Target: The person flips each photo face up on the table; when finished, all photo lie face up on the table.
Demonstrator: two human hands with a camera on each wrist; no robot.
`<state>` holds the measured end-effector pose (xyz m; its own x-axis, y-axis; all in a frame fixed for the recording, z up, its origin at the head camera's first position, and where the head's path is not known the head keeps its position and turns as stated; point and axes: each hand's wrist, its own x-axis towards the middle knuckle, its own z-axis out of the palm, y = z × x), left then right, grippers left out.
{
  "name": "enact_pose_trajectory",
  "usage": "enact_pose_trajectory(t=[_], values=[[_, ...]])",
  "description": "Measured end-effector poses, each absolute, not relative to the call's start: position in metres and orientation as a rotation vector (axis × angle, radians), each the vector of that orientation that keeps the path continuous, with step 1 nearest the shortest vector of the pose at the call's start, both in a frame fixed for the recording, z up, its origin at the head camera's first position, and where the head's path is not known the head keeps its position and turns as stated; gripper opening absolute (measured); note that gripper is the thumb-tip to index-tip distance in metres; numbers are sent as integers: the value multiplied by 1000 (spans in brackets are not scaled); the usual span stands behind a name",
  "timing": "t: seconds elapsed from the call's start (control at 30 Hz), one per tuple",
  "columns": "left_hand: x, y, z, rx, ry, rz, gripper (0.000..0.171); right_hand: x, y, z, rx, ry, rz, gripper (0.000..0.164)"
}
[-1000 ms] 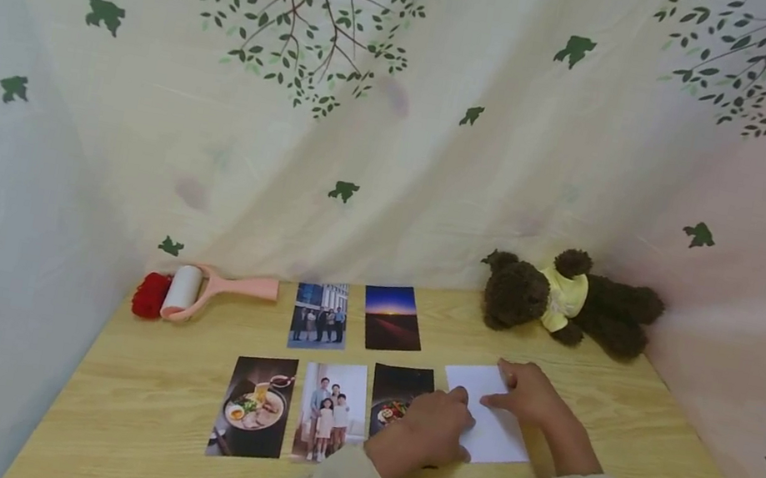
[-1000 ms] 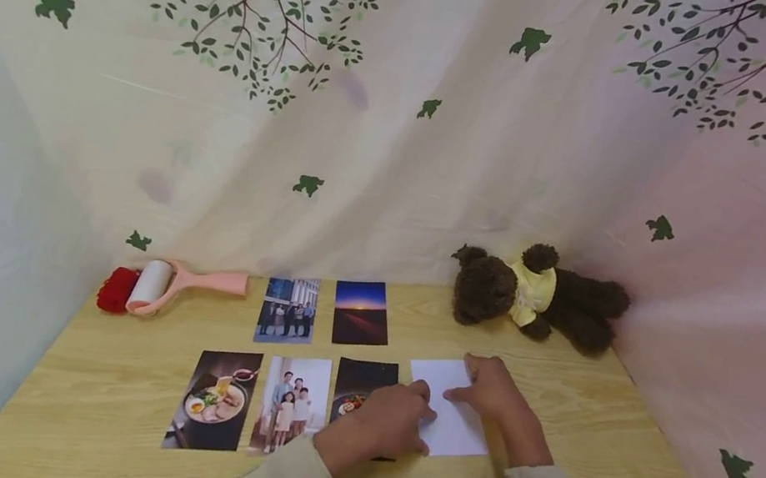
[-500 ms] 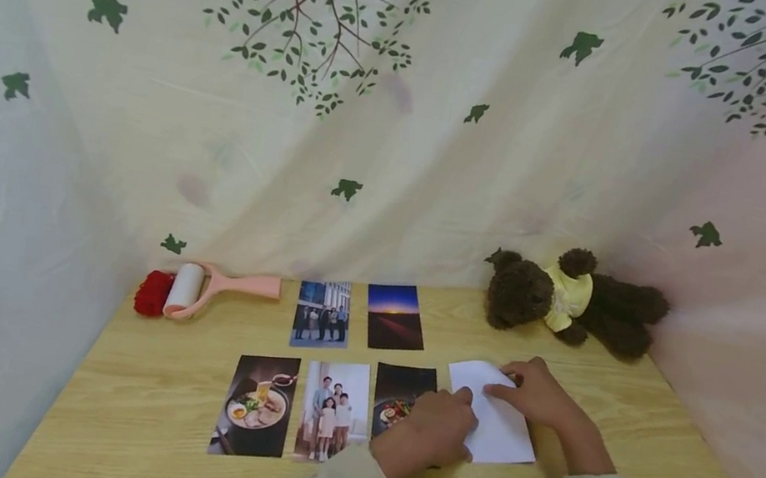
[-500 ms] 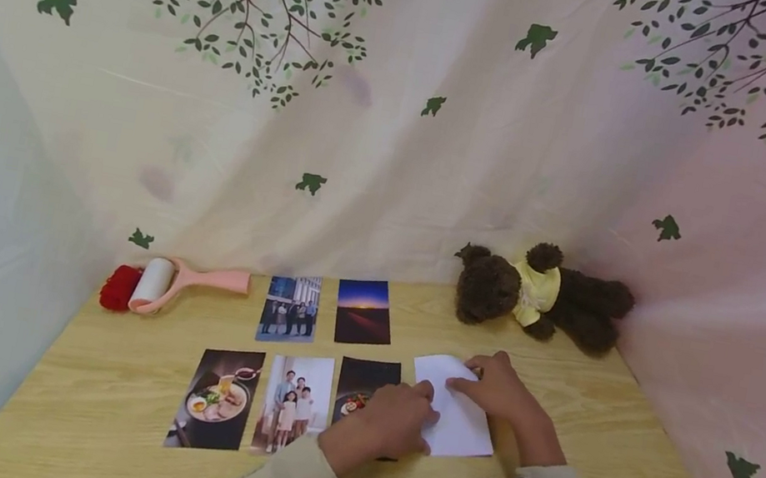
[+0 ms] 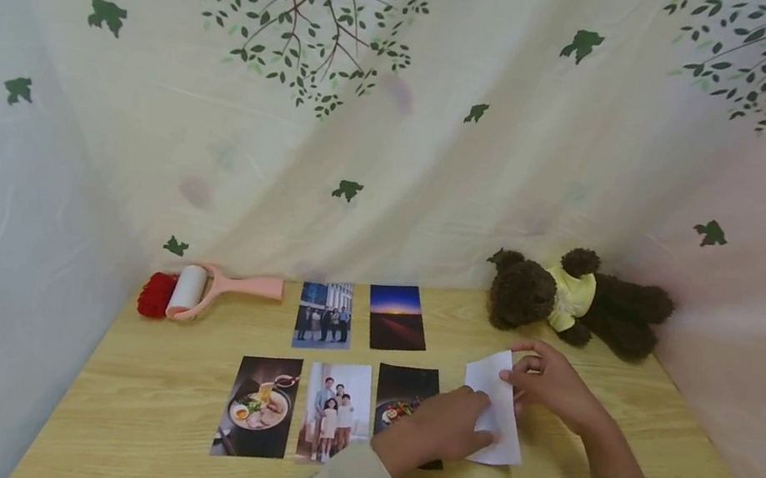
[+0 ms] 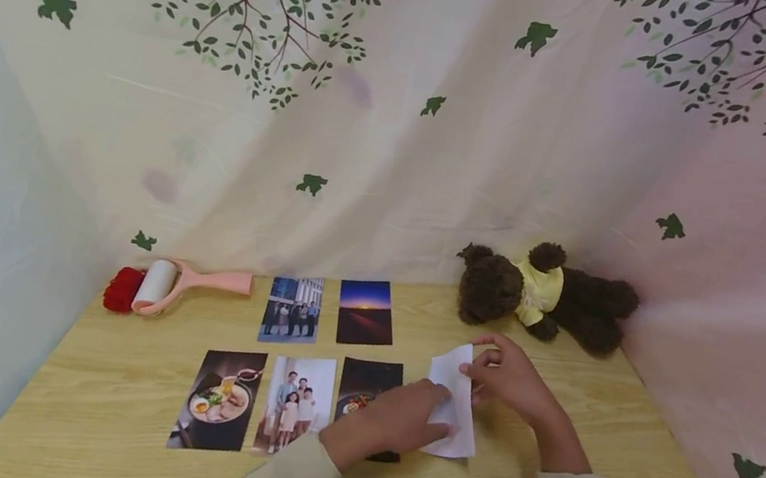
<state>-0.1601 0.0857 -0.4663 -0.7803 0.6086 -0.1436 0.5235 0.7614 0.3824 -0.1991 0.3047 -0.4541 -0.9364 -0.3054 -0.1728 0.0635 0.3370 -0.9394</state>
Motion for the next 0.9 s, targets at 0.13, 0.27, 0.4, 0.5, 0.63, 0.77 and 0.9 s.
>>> enact_pose_trajectory(t=[0.13, 0.27, 0.4, 0.5, 0.63, 0.77, 0.9], values=[[-168, 82, -469, 730, 2467, 946, 56, -199, 294, -450, -178, 2336, -1646, 68], [-171, 78, -469, 580, 2247, 1274, 61, -200, 284, -452, -141, 2336, -1656, 67], [-171, 74, -470, 517, 2281, 1338, 58, -199, 277, -463, -150, 2327, -1623, 61], [-171, 70, -472, 533, 2367, 1328, 51, -199, 273, -475, -220, 2393, -1527, 50], [-170, 61, -467, 585, 2471, 1277, 40, -198, 266, -487, -346, 2560, -1264, 40], [-165, 49, -455, 617, 2516, 1199, 39, -195, 262, -491, -341, 2588, -1162, 37], [-161, 29, -448, 703, 2599, 1123, 40, -189, 262, -488, -306, 2575, -1182, 38]])
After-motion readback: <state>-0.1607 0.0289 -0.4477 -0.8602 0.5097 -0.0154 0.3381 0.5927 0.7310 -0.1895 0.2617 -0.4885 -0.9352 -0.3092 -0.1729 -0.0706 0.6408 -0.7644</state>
